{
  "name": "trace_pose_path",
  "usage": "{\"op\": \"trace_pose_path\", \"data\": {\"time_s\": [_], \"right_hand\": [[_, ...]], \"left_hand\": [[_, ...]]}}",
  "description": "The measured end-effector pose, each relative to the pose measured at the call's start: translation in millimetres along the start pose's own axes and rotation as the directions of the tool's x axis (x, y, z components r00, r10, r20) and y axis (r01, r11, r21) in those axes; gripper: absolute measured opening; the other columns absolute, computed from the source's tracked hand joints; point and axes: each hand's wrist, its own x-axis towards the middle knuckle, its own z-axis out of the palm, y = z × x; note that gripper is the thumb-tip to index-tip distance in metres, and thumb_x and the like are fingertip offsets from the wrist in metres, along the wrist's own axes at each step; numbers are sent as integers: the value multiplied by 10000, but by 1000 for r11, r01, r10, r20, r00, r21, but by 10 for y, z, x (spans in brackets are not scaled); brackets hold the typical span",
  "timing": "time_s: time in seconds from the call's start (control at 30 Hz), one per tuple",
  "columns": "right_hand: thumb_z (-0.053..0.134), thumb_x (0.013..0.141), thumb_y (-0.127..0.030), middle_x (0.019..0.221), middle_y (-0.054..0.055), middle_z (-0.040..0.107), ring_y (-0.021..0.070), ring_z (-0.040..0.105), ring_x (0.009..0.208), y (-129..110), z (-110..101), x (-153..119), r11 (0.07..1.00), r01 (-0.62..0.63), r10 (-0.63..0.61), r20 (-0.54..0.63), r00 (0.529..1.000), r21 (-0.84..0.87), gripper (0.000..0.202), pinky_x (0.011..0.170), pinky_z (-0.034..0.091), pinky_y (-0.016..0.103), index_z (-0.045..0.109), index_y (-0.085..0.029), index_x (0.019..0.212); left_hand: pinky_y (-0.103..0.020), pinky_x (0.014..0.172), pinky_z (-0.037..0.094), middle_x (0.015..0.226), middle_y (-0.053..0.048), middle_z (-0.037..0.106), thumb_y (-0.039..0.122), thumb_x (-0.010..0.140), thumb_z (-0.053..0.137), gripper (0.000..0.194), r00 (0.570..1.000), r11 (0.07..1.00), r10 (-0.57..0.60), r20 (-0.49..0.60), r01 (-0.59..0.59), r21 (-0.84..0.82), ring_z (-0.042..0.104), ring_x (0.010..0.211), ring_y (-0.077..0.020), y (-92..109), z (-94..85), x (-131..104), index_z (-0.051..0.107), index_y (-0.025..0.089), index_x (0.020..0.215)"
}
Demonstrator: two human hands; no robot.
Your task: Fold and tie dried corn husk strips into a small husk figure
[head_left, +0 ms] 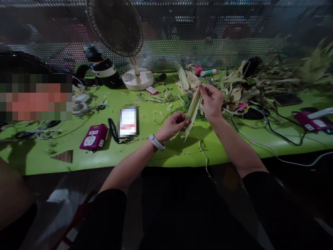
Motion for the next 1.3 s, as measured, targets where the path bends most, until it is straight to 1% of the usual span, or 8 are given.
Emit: {"op": "trace_pose_path", "data": {"time_s": [0.13, 0.27, 0.37, 0.47, 0.57, 0.8, 0.93, 1.3], "right_hand": [[582, 865, -659, 771, 1, 655, 155, 669, 769, 98, -143, 158, 1000, 24, -23, -83, 996, 10, 458, 692, 577, 292, 727, -225, 887], [597, 853, -660, 808, 2, 679, 167, 678, 823, 130, -221, 268, 997, 61, -56, -106, 993, 49, 453, 736, 593, 323, 723, -227, 898], [610, 855, -640, 808, -1, 684, 156, 674, 805, 75, -164, 250, 994, 76, -68, -101, 993, 77, 429, 740, 590, 317, 727, -229, 890], [626, 840, -643, 768, -11, 675, 139, 658, 742, -20, -40, 155, 989, 51, -42, -66, 997, 137, 425, 696, 578, 292, 731, -231, 862], [645, 817, -653, 723, -17, 664, 130, 638, 693, -94, 69, 62, 977, -30, 32, -8, 999, 212, 435, 649, 560, 271, 735, -228, 835], [661, 798, -658, 700, -21, 659, 116, 609, 661, -113, 148, -4, 964, -72, 79, -15, 997, 256, 437, 636, 529, 254, 728, -227, 801], [605, 854, -640, 719, -4, 666, 135, 627, 706, -120, 163, -42, 982, -75, 77, -2, 997, 176, 444, 659, 531, 263, 715, -215, 783], [620, 822, -672, 726, -10, 669, 139, 658, 652, -93, 159, -79, 981, -93, 92, 18, 996, 170, 454, 614, 534, 263, 692, -224, 813]], "left_hand": [[-260, 657, 577, 711, -9, 698, 279, 691, 807, 246, 975, 991, -136, 174, 136, 15, 661, 625, -102, -13, -55, -17, 605, 147, 741], [-310, 777, 580, 844, -77, 771, 178, 634, 794, 178, 902, 955, -242, 357, 156, 251, 722, 761, -164, 64, -262, 30, 728, 127, 791], [-365, 940, 553, 917, -69, 779, 175, 677, 738, 205, 996, 986, -55, 72, 42, 162, 725, 869, -174, 153, -353, 80, 756, 154, 880], [-369, 1053, 501, 1051, -63, 760, 299, 810, 678, 190, 965, 992, 121, -234, -128, -16, 697, 1044, -169, 181, -270, 102, 720, 185, 957], [-331, 980, 549, 966, -23, 741, 394, 802, 740, 324, 981, 990, 77, -178, -97, -105, 708, 924, -132, 141, -94, 88, 650, 216, 1057], [-286, 759, 627, 742, 74, 632, 469, 725, 813, 452, 982, 980, 41, -187, -76, -182, 660, 672, -79, 113, 47, 51, 467, 222, 877], [-239, 626, 611, 708, 81, 608, 477, 697, 828, 467, 979, 986, 29, -199, -61, -154, 597, 589, -61, 123, 43, 45, 471, 219, 851], [-198, 598, 524, 668, 28, 661, 540, 591, 862, 490, 969, 997, 57, -239, -69, -41, 622, 608, -65, 24, 25, 60, 605, 146, 728]]}}
